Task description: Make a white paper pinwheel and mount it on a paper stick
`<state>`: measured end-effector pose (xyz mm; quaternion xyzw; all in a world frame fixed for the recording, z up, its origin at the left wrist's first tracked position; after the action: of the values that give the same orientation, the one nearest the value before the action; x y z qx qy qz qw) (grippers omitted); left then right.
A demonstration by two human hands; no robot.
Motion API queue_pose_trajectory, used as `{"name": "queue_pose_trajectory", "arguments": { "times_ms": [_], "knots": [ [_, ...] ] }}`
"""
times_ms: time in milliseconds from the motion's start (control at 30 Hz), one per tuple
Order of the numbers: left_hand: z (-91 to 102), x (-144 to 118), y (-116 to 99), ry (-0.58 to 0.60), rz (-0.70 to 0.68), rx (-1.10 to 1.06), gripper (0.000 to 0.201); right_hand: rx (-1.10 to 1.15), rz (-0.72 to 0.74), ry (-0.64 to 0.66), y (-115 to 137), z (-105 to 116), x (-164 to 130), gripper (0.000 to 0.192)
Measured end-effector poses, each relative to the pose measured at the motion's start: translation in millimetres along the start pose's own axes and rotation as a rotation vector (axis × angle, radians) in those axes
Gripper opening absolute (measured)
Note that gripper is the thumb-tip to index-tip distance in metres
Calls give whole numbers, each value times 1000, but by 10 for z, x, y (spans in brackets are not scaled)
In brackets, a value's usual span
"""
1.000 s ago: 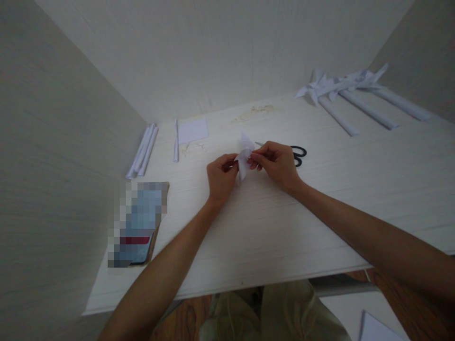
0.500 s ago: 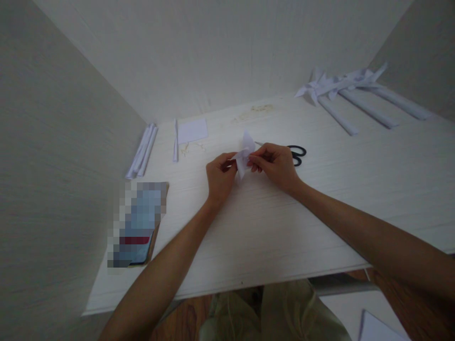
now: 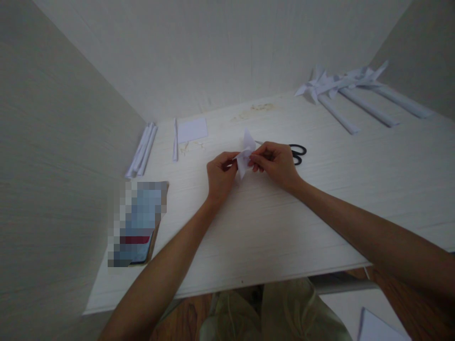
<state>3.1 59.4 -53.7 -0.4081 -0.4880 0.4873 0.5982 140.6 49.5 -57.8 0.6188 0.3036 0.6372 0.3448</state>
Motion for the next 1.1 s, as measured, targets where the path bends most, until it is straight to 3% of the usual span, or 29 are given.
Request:
{"name": "queue_pose_trajectory", "arguments": {
  "times_ms": [1100],
  "knots": [
    [9, -9, -29, 6, -41, 45, 19, 44, -35, 5, -35, -11, 9, 18]
  ]
}}
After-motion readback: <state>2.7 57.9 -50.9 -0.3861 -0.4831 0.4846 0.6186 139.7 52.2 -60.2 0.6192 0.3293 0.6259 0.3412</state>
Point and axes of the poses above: each hand's wrist, its own x-axis towards the middle knuckle, its own z-axis out of the back of the hand, y = z × x, the point moved 7 cm from there along x, towards the middle knuckle, and after that the axes turned 13 degrees about z, right-handed, at the moved point
